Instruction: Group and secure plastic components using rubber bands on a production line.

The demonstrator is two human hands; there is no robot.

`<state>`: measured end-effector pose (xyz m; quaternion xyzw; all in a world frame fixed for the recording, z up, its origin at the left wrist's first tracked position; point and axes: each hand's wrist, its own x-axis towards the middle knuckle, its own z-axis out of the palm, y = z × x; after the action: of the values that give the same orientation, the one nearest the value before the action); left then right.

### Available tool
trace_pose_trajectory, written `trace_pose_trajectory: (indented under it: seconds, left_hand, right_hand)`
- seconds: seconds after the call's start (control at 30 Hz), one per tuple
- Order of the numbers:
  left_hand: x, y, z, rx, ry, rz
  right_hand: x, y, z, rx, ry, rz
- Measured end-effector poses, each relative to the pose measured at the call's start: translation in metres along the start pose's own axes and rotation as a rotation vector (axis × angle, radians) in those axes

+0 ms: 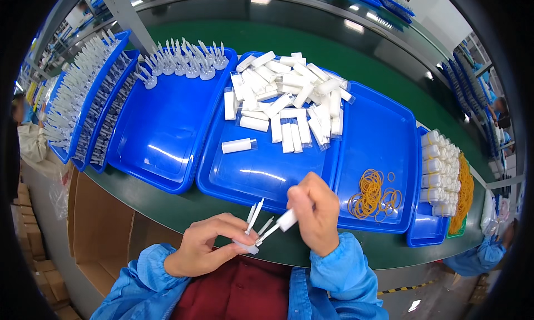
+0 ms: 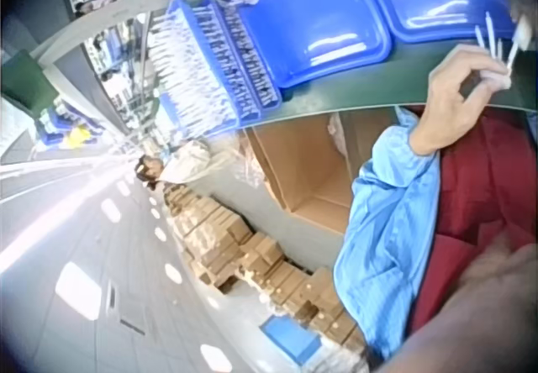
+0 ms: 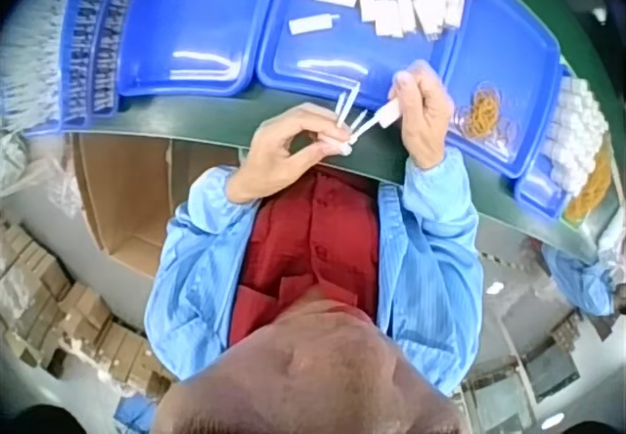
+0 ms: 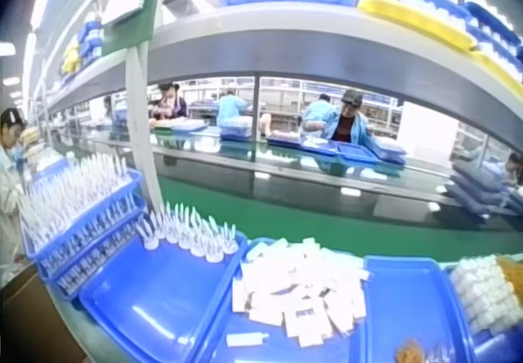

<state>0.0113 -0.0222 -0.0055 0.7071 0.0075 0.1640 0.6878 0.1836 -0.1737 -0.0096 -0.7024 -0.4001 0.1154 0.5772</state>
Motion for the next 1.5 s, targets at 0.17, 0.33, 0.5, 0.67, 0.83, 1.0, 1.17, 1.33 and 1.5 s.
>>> trace_pose_trajectory:
  seconds: [0.17,0.33,0.5,0.67,0.83,1.0,1.17,1.33,1.5]
  left_hand:
    - [-0.003,-0.003,-0.001,0.309,0.103,0.247]
    - [-0.01,-0.005,-0.018,0.271,0.186,0.262]
    - [-0.021,-0.016,-0.038,0.477,0.37,0.224]
    - [-0.029,-0.015,-0.046,0.457,0.396,0.154]
    - [-0.025,0.003,-0.05,0.332,0.213,0.136]
    - [-0.016,0.008,-0.037,0.263,0.032,0.156]
    - [-0.013,0.008,-0.028,0.358,-0.039,0.231]
    - [-0.014,0.0,-0.017,0.52,0.114,0.335]
    - [-0.016,-0.012,-0.017,0.469,0.217,0.335]
  right_hand:
    - [0.011,-0.019,0.012,-0.161,-0.17,-0.325]
    - [0.015,-0.021,0.039,-0.114,-0.165,-0.239]
    - [0.074,0.0,0.061,-0.505,-0.024,-0.357]
    - [0.076,0.011,0.06,-0.668,-0.212,-0.296]
    - [0.055,-0.003,0.035,0.066,-0.046,0.211]
    - [0.036,0.001,0.029,0.221,-0.06,0.359]
    - [0.03,-0.015,0.025,0.083,-0.149,0.338]
    - [0.019,-0.026,0.042,-0.21,-0.169,-0.207]
    - [0.008,-0.027,0.052,-0.15,-0.015,-0.221]
